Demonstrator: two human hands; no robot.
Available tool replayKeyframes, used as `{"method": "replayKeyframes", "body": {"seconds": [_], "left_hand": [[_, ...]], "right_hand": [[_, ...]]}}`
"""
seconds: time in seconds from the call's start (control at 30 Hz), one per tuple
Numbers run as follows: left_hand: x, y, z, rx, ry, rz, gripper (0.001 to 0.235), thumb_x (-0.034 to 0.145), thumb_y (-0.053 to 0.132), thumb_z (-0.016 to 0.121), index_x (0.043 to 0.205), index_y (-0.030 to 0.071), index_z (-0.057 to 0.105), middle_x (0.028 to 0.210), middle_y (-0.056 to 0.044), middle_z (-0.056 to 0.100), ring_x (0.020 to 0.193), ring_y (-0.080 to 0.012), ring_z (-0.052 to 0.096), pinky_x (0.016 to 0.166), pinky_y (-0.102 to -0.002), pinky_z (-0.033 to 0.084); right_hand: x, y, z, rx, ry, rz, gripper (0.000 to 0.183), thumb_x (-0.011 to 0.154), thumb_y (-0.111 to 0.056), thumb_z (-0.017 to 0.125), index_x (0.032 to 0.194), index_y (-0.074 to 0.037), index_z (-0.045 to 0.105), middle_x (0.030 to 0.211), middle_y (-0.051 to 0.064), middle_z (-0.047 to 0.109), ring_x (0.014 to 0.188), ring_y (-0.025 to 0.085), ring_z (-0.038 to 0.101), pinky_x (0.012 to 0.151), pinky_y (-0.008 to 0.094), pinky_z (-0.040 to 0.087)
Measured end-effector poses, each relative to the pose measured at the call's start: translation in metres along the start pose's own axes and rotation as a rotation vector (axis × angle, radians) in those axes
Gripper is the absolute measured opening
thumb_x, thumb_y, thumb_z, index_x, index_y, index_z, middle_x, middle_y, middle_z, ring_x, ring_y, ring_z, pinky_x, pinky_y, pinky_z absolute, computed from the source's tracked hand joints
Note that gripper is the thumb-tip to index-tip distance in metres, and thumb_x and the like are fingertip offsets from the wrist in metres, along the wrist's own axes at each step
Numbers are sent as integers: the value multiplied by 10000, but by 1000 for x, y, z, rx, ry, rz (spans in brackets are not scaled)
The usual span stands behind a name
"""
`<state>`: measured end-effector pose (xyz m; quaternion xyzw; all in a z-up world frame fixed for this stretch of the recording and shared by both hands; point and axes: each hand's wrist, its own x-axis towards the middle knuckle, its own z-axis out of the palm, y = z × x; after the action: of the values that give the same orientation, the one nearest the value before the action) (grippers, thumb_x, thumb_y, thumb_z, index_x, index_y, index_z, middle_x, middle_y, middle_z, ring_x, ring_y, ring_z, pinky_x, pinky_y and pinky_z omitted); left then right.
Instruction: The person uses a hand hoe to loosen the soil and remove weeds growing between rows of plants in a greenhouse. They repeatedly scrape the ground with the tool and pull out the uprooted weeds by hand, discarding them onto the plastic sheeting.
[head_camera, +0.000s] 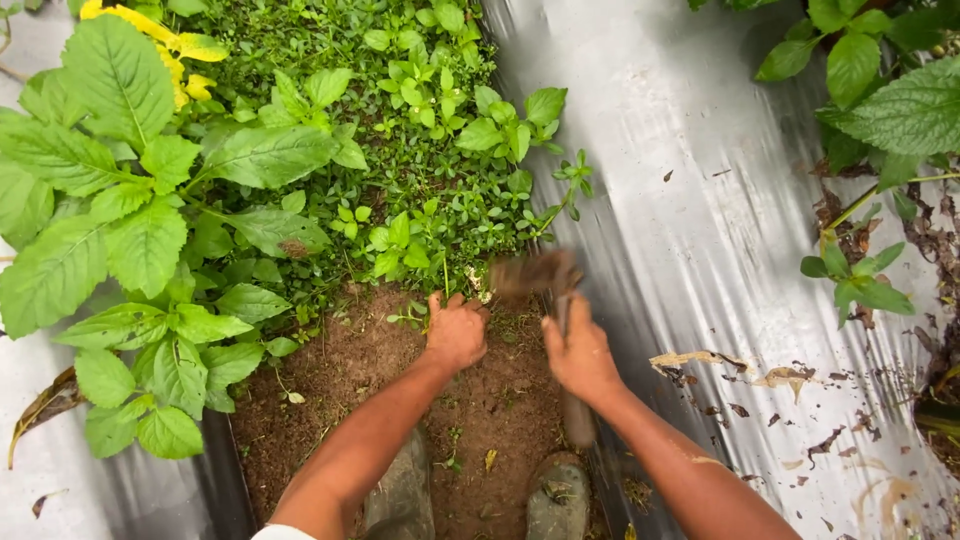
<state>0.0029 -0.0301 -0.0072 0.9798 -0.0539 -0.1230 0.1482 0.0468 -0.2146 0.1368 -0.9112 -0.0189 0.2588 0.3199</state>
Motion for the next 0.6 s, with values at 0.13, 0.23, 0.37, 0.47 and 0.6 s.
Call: {"method": "replayKeyframes", "body": {"seconds": [0.13,0.23,0.37,0.47,0.6], "left_hand": [[-14,0,-5,2,-6,40,274,767,156,579,973,161,760,976,-3,709,1006,-260,582,1018,-629,285],[-19,-9,-16,-31,-50,19,284,747,153,608,981,181,766,963,22,695,992,-230,575,1036,-632,295],[-17,-24,3,-112,21,-63,208,808,226,625,977,189,740,947,10,670,1008,-238,584,1042,-660,294],[-16,-25,-2,-114,23,-95,202,868,310,641,996,180,727,946,-7,656,991,-241,584,1034,-658,289],[-15,-15,-13,-32,3,-56,342,903,323,675,1191,146,630,1101,-76,644,1090,-283,578,1051,-645,283]], "right_hand": [[-8,-1,-12,-82,-111,52,576,982,-336,613,1451,-37,465,900,279,738,610,351,752,560,531,604],[-5,-14,-20,68,14,-27,471,1023,-155,562,1453,7,457,878,258,707,576,294,698,544,407,613],[-15,-11,-15,-42,-31,-94,517,1013,-233,580,1447,-13,404,996,328,705,862,452,747,695,568,599],[-20,-7,-22,-136,-169,-61,538,1002,-221,589,1467,-10,419,982,280,733,833,373,765,706,501,646],[-23,-37,-52,-97,5,-122,543,983,-181,620,1440,59,449,1085,371,692,1001,505,716,816,649,580]]}}
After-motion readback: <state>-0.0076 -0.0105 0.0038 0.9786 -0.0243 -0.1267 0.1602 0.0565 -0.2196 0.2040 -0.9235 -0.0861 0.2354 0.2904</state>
